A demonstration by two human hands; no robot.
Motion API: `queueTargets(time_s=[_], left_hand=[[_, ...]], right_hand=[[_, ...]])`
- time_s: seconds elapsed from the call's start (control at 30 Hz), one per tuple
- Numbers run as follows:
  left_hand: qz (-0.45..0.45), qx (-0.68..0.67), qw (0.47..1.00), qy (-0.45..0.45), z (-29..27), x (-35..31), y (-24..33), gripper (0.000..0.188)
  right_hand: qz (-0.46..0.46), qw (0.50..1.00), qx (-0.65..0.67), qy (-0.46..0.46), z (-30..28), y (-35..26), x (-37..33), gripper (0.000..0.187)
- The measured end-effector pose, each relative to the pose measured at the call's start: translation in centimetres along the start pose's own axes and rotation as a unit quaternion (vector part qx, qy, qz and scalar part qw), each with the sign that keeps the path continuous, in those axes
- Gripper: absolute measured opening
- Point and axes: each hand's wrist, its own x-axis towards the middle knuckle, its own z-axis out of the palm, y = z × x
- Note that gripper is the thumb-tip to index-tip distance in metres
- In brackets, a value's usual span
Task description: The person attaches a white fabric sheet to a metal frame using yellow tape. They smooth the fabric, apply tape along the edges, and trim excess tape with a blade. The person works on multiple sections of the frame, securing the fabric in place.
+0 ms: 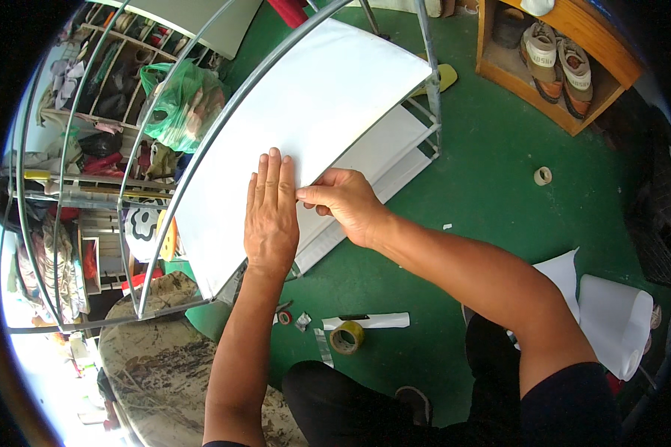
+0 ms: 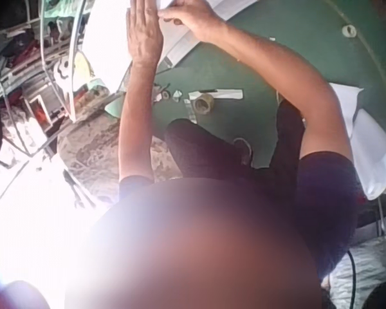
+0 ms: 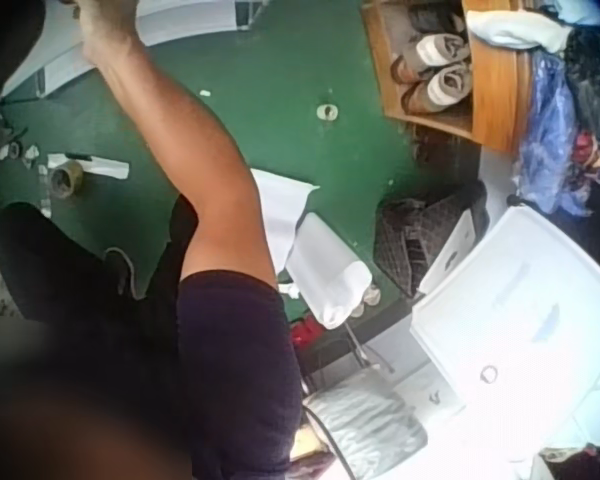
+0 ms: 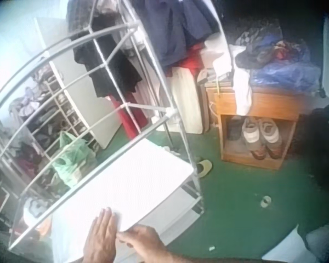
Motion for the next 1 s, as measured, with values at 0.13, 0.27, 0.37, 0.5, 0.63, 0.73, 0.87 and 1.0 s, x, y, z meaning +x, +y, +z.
queueTargets(time_s=[0.13,0.27,0.37,0.5,0.63,0.73,0.87,1.0], left_hand=[[0.002,-0.002,1.0,-0.001,0.0,0.0,0.0,0.059],[0.003,0.013,1.0,-0.007,0.0,0.1,0.2,0.06],[0.007,0.008,1.0,0.0,0.0,0.0,0.1,0.061],[-0.002,0.004,1.0,-0.004,0.1,0.1,0.3,0.065],[-0.003,0.018,1.0,-0.012,0.1,0.1,0.2,0.067],[0.007,0.025,1.0,-0.004,-0.1,0.2,0.4,0.062],[0.01,0.02,1.0,-0.001,-0.1,0.1,0.4,0.061],[0.009,0.029,0.999,-0.009,-0.3,0.3,0.6,0.062]], right_hand=[[-0.014,0.999,0.002,0.033,-1.1,-0.9,0.8,0.015],[-0.03,0.998,-0.012,0.057,-2.8,-2.8,1.2,0.017],[-0.029,0.997,0.002,0.07,-3.6,-4.5,1.1,0.018],[0.014,0.996,-0.016,0.082,-4.0,-5.8,0.5,0.021],[0.013,0.99,-0.066,0.127,-2.9,-6.8,-1.5,0.023],[-0.022,0.987,-0.054,0.152,-3.1,-6.8,-1.1,0.022],[-0.058,0.981,-0.005,0.185,-4.4,-7.8,0.3,0.019],[-0.067,0.983,0.027,0.169,-6.0,-9.5,0.9,0.017]])
